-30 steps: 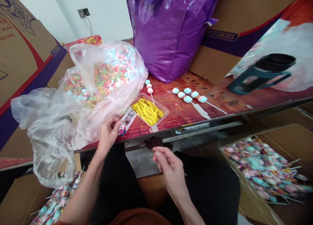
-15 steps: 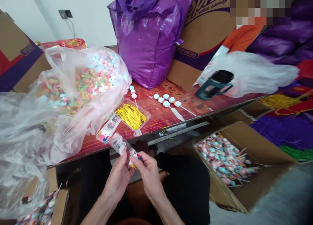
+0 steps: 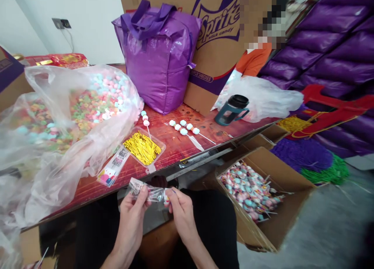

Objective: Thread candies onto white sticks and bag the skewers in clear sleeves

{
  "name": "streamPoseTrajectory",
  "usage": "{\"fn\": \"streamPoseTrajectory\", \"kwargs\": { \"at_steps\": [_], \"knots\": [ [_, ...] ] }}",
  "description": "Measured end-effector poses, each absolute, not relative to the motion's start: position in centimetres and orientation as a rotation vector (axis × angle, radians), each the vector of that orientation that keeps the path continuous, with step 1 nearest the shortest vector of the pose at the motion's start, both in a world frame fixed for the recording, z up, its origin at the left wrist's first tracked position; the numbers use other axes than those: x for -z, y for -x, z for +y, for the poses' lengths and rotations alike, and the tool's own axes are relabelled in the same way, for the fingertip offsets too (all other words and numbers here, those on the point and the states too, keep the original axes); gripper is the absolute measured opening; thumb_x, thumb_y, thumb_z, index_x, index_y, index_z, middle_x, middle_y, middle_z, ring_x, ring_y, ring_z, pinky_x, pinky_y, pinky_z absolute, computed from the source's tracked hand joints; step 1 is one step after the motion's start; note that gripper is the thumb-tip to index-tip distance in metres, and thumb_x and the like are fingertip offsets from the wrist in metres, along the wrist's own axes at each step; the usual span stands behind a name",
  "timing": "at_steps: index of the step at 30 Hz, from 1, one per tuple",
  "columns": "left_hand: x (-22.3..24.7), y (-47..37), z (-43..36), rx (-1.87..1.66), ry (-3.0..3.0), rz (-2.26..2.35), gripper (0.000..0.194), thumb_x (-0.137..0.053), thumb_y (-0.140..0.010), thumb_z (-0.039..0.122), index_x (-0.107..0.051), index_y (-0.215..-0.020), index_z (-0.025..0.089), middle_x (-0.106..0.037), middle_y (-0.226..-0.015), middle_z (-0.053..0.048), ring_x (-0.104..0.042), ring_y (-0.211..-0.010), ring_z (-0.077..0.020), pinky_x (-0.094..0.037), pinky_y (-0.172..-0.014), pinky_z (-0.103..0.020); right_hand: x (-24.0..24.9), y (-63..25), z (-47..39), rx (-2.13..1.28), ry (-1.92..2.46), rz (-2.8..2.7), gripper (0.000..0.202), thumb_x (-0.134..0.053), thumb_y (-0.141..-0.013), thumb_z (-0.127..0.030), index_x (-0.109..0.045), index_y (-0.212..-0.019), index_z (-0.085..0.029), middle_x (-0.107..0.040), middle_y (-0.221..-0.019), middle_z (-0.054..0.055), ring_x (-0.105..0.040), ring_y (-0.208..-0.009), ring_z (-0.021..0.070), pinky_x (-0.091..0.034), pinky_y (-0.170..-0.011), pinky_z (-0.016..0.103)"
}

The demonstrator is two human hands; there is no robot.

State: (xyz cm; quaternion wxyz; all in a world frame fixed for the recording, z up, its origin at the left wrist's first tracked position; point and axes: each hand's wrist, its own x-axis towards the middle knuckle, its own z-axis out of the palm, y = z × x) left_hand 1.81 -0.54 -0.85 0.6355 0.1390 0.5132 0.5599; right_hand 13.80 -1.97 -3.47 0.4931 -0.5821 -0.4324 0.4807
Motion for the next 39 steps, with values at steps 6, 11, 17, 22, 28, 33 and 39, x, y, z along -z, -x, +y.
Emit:
{"fn": "streamPoseTrajectory", "kwargs": {
  "at_steps": [6, 11, 17, 22, 28, 33, 39],
  "knots": [
    [-0.8, -1.3, 1.2, -1.531, -0.255, 1.167, 0.041, -0.094, -0.054, 0.037, -0.064, -0.070, 0.013, -0.058, -0.065, 0.003, -0.047, -0.055, -0.0044, -0.045, -0.052, -0.015, 2.4, -16.8, 0.1, -0.833, 1.509, -1.035, 0.050, -0.046, -0.097, -0.051, -0.049, -0.057, -0.020, -0.042, -0.051, -0.004, -0.042, -0.049, 0.0108, -0.034, -0.051, 0.022],
    [-2.4, -0.2, 2.9, -1.627, -0.297, 1.162, 0.041, -0.095, -0.053, 0.035, -0.065, -0.072, 0.013, -0.060, -0.068, 0.003, -0.051, -0.058, -0.0051, -0.046, -0.051, -0.015, 0.7, -21.9, 7.0, -0.172, 1.751, -1.420, 0.026, -0.050, -0.094, -0.034, -0.068, -0.087, -0.017, -0.068, -0.086, 0.008, -0.058, -0.081, 0.0207, -0.042, -0.077, 0.031],
    [-2.5, 0.9, 4.4, -1.602, -0.189, 1.148, 0.042, -0.095, -0.053, 0.036, -0.065, -0.073, 0.014, -0.062, -0.065, 0.005, -0.057, -0.059, -0.0058, -0.051, -0.056, -0.017, 1.2, -24.8, 14.8, 0.178, 2.207, -1.688, 0.022, -0.053, -0.091, -0.021, -0.073, -0.098, -0.013, -0.069, -0.104, 0.018, -0.056, -0.094, 0.0298, -0.036, -0.085, 0.042],
    [-2.3, 1.3, 5.1, -1.597, -0.131, 1.109, 0.044, -0.094, -0.055, 0.039, -0.063, -0.076, 0.016, -0.063, -0.063, 0.006, -0.059, -0.058, -0.0052, -0.052, -0.058, -0.017, 2.0, -24.5, 13.3, 0.041, 1.799, -1.450, 0.023, -0.051, -0.090, -0.024, -0.072, -0.082, -0.016, -0.069, -0.086, 0.010, -0.058, -0.080, 0.0228, -0.042, -0.079, 0.037],
    [-2.1, 1.7, 5.4, -1.629, -0.104, 1.087, 0.045, -0.093, -0.056, 0.039, -0.060, -0.073, 0.016, -0.060, -0.059, 0.007, -0.057, -0.056, -0.0047, -0.052, -0.059, -0.018, 0.1, -21.5, 3.6, -0.459, 1.442, -1.228, 0.016, -0.064, -0.090, -0.032, -0.072, -0.086, -0.019, -0.067, -0.080, 0.002, -0.061, -0.074, 0.0173, -0.047, -0.071, 0.029],
    [-2.0, 1.5, 5.1, -1.627, -0.147, 1.076, 0.043, -0.092, -0.058, 0.039, -0.060, -0.073, 0.015, -0.060, -0.059, 0.007, -0.056, -0.055, -0.0043, -0.052, -0.059, -0.018, -0.6, -19.7, -1.4, -0.492, 1.297, -1.306, 0.011, -0.063, -0.091, -0.020, -0.072, -0.086, -0.021, -0.065, -0.083, 0.002, -0.061, -0.077, 0.0154, -0.048, -0.068, 0.026],
    [-1.7, 1.4, 4.5, -1.571, -0.228, 1.072, 0.042, -0.090, -0.061, 0.042, -0.061, -0.074, 0.015, -0.062, -0.062, 0.006, -0.059, -0.056, -0.0058, -0.053, -0.058, -0.019, -0.5, -20.6, -2.2, -0.355, 1.289, -1.458, 0.012, -0.064, -0.090, -0.016, -0.074, -0.090, -0.022, -0.070, -0.084, 0.003, -0.065, -0.079, 0.0172, -0.051, -0.071, 0.030]
  ]
}}
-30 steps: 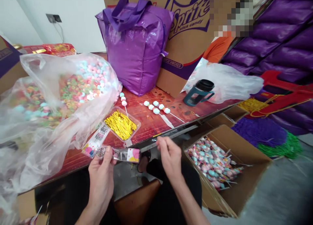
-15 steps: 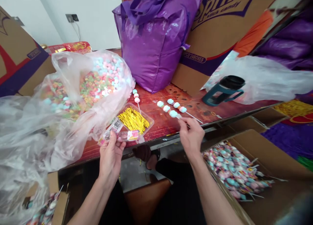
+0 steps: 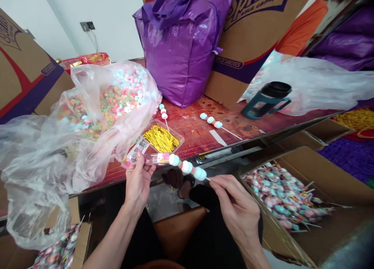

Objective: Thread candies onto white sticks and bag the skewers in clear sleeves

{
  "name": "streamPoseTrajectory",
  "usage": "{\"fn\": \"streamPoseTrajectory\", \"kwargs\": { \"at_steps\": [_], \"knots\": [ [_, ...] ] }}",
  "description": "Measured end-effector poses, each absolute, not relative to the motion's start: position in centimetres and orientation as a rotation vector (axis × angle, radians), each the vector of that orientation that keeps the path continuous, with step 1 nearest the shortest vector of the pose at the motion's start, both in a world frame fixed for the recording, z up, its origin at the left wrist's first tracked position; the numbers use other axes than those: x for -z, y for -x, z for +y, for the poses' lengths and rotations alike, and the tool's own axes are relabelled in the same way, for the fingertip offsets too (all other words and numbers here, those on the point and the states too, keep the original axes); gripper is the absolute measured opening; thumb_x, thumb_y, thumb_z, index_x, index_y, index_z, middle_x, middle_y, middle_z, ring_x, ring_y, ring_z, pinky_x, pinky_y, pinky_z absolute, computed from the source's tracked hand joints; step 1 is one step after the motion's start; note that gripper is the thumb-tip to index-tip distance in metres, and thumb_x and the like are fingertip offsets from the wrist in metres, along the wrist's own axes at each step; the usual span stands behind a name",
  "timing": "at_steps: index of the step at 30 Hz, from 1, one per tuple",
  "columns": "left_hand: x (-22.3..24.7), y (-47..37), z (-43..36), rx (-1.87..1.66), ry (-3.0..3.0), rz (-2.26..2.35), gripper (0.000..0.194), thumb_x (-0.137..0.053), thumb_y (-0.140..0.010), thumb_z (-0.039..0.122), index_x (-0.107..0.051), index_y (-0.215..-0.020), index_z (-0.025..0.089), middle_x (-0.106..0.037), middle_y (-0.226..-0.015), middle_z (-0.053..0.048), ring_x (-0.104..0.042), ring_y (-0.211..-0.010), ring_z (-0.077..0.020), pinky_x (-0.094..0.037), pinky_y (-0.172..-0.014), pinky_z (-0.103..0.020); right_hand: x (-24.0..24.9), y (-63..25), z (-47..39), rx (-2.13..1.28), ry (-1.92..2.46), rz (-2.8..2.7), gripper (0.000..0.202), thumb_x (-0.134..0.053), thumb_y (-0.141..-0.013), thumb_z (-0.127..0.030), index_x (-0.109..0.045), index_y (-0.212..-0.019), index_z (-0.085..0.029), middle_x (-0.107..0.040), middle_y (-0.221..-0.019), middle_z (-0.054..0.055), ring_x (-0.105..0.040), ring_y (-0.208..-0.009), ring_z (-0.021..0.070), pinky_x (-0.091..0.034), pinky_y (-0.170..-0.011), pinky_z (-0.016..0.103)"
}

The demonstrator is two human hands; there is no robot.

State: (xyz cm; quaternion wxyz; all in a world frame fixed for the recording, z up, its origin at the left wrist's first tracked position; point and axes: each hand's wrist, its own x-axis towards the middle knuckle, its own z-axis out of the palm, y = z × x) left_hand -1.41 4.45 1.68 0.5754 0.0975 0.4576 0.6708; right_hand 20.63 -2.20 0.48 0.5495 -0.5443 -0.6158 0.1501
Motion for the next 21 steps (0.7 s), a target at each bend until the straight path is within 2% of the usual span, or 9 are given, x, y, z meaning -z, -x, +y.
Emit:
{"fn": "streamPoseTrajectory", "kwargs": {
  "at_steps": [4, 9, 14, 18, 21],
  "knots": [
    [-1.7, 1.7, 4.3, -1.583, -0.403, 1.075, 0.041, -0.090, -0.061, 0.043, -0.063, -0.074, 0.015, -0.063, -0.064, 0.004, -0.061, -0.057, -0.0072, -0.052, -0.056, -0.018, -1.1, -21.2, -2.5, -0.437, 1.305, -1.532, 0.012, -0.063, -0.091, -0.020, -0.074, -0.086, -0.022, -0.070, -0.084, 0.004, -0.066, -0.078, 0.0184, -0.052, -0.070, 0.031],
    [-1.7, 1.9, 4.3, -1.665, -0.544, 1.078, 0.041, -0.089, -0.062, 0.045, -0.067, -0.083, 0.016, -0.072, -0.081, -0.001, -0.066, -0.063, -0.0097, -0.054, -0.059, -0.020, -1.4, -20.8, -2.7, -0.595, 1.272, -1.555, 0.015, -0.061, -0.093, -0.022, -0.073, -0.084, -0.022, -0.069, -0.080, 0.003, -0.065, -0.073, 0.0166, -0.051, -0.065, 0.027],
    [-1.4, 2.4, 4.3, -1.680, -0.494, 1.158, 0.044, -0.088, -0.061, 0.048, -0.064, -0.078, 0.015, -0.064, -0.065, 0.005, -0.060, -0.052, -0.0064, -0.052, -0.054, -0.017, -1.0, -20.4, -2.9, -0.613, 1.324, -1.542, 0.017, -0.060, -0.094, -0.023, -0.072, -0.083, -0.022, -0.069, -0.080, 0.004, -0.065, -0.072, 0.0168, -0.051, -0.065, 0.027],
    [-1.2, 2.5, 4.3, -1.660, -0.549, 1.195, 0.045, -0.087, -0.062, 0.049, -0.065, -0.083, 0.016, -0.070, -0.073, 0.002, -0.061, -0.053, -0.0069, -0.051, -0.053, -0.017, -0.8, -20.5, -3.1, -0.627, 1.297, -1.546, 0.014, -0.061, -0.093, -0.020, -0.073, -0.085, -0.022, -0.068, -0.081, 0.004, -0.064, -0.073, 0.0160, -0.051, -0.065, 0.026],
    [-1.0, 2.6, 4.3, -1.673, -0.616, 1.188, 0.042, -0.085, -0.065, 0.048, -0.064, -0.082, 0.016, -0.069, -0.071, 0.002, -0.061, -0.052, -0.0071, -0.051, -0.052, -0.017, -0.7, -20.8, -3.2, -0.601, 1.296, -1.536, 0.013, -0.062, -0.092, -0.020, -0.074, -0.086, -0.022, -0.068, -0.082, 0.004, -0.065, -0.074, 0.0164, -0.051, -0.065, 0.027]
  ]
}}
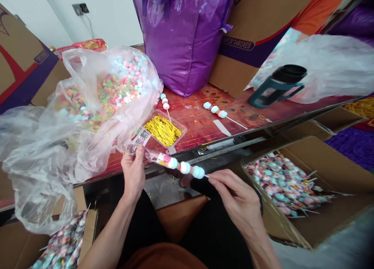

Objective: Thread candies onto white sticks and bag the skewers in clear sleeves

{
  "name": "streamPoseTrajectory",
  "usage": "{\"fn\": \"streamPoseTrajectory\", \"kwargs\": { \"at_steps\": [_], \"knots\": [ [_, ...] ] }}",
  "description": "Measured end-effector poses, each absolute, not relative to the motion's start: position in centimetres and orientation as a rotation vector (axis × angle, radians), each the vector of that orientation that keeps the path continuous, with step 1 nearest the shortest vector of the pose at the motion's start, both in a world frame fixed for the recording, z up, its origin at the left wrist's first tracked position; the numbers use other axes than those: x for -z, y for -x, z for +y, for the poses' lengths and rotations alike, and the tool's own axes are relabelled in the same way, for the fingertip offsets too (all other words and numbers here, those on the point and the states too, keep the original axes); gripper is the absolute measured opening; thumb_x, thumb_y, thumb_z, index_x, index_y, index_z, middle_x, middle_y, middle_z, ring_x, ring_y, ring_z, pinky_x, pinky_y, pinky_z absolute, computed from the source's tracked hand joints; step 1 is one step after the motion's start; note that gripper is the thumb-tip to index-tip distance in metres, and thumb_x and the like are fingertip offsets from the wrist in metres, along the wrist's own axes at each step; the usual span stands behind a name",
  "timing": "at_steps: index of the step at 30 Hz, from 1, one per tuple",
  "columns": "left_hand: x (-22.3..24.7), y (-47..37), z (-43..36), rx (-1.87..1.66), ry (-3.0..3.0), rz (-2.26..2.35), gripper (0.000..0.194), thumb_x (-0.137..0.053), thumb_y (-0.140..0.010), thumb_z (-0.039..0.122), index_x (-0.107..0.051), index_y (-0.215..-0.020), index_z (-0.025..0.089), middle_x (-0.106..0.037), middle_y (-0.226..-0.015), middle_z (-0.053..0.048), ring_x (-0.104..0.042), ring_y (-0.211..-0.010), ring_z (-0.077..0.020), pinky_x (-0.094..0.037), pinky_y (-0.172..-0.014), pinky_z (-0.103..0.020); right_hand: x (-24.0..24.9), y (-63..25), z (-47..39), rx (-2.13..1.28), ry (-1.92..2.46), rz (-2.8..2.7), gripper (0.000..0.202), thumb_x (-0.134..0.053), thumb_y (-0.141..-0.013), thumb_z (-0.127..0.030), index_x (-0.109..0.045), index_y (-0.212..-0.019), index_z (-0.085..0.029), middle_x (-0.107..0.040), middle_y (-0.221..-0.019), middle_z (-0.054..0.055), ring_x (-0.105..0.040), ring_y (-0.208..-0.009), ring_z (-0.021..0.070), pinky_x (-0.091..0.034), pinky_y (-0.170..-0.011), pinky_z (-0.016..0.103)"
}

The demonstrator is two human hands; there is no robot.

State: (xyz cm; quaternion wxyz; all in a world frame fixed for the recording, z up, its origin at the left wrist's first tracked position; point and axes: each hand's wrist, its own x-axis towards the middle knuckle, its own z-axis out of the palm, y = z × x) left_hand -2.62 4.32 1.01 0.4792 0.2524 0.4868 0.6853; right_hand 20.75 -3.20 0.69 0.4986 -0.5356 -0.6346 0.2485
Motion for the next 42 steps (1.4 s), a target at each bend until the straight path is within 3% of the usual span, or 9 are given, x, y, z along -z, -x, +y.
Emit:
{"fn": "streamPoseTrajectory", "kwargs": {
  "at_steps": [9, 21, 34, 42],
  "knots": [
    [-1.2, 2.7, 3.9, -1.630, -0.545, 1.232, 0.045, -0.087, -0.062, 0.049, -0.061, -0.075, 0.015, -0.061, -0.062, 0.005, -0.058, -0.050, -0.0055, -0.050, -0.049, -0.015, 0.2, -20.1, -4.0, -0.625, 1.358, -1.417, 0.012, -0.063, -0.092, -0.023, -0.075, -0.088, -0.023, -0.068, -0.084, 0.004, -0.064, -0.073, 0.0167, -0.054, -0.066, 0.029],
    [-1.2, 2.7, 3.5, -1.557, -0.474, 1.220, 0.049, -0.089, -0.058, 0.050, -0.058, -0.072, 0.015, -0.058, -0.059, 0.006, -0.061, -0.050, -0.0071, -0.050, -0.048, -0.016, 0.5, -19.7, -4.8, -0.354, 1.328, -1.531, 0.018, -0.065, -0.090, -0.011, -0.075, -0.096, -0.024, -0.069, -0.087, 0.003, -0.066, -0.079, 0.0159, -0.054, -0.072, 0.028],
    [-1.0, 2.6, 3.1, -1.581, -0.456, 1.203, 0.047, -0.087, -0.061, 0.049, -0.057, -0.071, 0.015, -0.059, -0.059, 0.006, -0.058, -0.050, -0.0067, -0.051, -0.048, -0.017, 1.1, -19.6, -5.7, -0.498, 1.378, -1.316, 0.013, -0.068, -0.089, -0.014, -0.075, -0.094, -0.024, -0.066, -0.089, 0.003, -0.066, -0.077, 0.0150, -0.054, -0.068, 0.028],
    [-0.9, 1.8, 3.2, -1.649, -0.451, 1.273, 0.050, -0.088, -0.058, 0.053, -0.058, -0.074, 0.015, -0.060, -0.057, 0.006, -0.059, -0.049, -0.0071, -0.052, -0.047, -0.016, 0.3, -19.4, -5.6, -0.186, 1.312, -1.552, 0.025, -0.066, -0.087, -0.001, -0.074, -0.098, -0.022, -0.069, -0.090, 0.002, -0.067, -0.080, 0.0125, -0.055, -0.075, 0.024]
  ]
}}
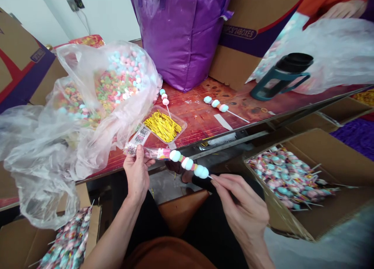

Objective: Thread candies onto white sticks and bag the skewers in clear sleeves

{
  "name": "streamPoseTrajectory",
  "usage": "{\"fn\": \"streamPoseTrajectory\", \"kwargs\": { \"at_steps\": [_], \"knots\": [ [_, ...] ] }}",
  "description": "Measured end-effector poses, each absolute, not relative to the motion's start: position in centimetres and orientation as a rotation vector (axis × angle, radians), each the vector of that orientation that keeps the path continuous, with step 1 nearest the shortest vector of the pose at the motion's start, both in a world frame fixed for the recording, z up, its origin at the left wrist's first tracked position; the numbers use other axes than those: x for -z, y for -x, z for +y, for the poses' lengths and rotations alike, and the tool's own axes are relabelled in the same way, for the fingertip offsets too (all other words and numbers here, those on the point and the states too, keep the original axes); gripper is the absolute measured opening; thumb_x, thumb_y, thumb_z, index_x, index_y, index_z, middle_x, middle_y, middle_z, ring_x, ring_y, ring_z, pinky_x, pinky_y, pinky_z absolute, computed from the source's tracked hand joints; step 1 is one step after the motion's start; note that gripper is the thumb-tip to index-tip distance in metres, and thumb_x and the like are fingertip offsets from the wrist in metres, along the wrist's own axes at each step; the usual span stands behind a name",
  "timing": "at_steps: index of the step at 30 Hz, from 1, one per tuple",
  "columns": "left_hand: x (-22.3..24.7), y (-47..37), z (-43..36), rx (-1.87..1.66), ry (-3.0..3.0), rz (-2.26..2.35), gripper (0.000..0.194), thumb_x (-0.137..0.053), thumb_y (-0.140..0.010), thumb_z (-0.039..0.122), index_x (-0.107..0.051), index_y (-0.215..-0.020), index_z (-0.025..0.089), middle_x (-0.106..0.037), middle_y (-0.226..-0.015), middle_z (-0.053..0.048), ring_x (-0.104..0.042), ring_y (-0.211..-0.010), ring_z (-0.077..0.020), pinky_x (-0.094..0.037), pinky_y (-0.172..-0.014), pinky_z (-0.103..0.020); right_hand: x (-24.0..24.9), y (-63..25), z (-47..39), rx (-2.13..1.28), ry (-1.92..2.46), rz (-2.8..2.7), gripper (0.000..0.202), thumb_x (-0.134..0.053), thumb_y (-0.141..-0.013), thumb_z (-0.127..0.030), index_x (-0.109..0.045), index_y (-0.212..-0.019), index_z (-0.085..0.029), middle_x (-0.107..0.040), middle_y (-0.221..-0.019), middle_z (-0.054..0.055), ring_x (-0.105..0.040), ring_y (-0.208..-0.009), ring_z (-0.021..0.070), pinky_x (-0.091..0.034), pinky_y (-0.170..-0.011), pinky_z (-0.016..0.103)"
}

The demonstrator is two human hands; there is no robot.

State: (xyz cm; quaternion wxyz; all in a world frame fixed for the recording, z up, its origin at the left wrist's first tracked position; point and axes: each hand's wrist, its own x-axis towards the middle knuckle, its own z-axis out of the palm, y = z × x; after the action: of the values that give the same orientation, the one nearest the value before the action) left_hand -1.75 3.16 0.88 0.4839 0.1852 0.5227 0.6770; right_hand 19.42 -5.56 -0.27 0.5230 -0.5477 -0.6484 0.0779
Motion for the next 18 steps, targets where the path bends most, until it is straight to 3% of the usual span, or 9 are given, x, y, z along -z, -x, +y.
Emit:
{"fn": "streamPoseTrajectory", "kwargs": {
  "at_steps": [18],
  "knots": [
    [-0.50, 1.53, 2.99, -1.622, -0.441, 1.266, 0.050, -0.087, -0.060, 0.053, -0.058, -0.074, 0.014, -0.060, -0.060, 0.005, -0.060, -0.050, -0.0082, -0.051, -0.047, -0.018, 0.61, -18.62, -6.21, -0.149, 1.373, -1.450, 0.026, -0.068, -0.085, 0.000, -0.073, -0.098, -0.022, -0.067, -0.090, 0.001, -0.066, -0.077, 0.0119, -0.057, -0.072, 0.024]
  ]
}}
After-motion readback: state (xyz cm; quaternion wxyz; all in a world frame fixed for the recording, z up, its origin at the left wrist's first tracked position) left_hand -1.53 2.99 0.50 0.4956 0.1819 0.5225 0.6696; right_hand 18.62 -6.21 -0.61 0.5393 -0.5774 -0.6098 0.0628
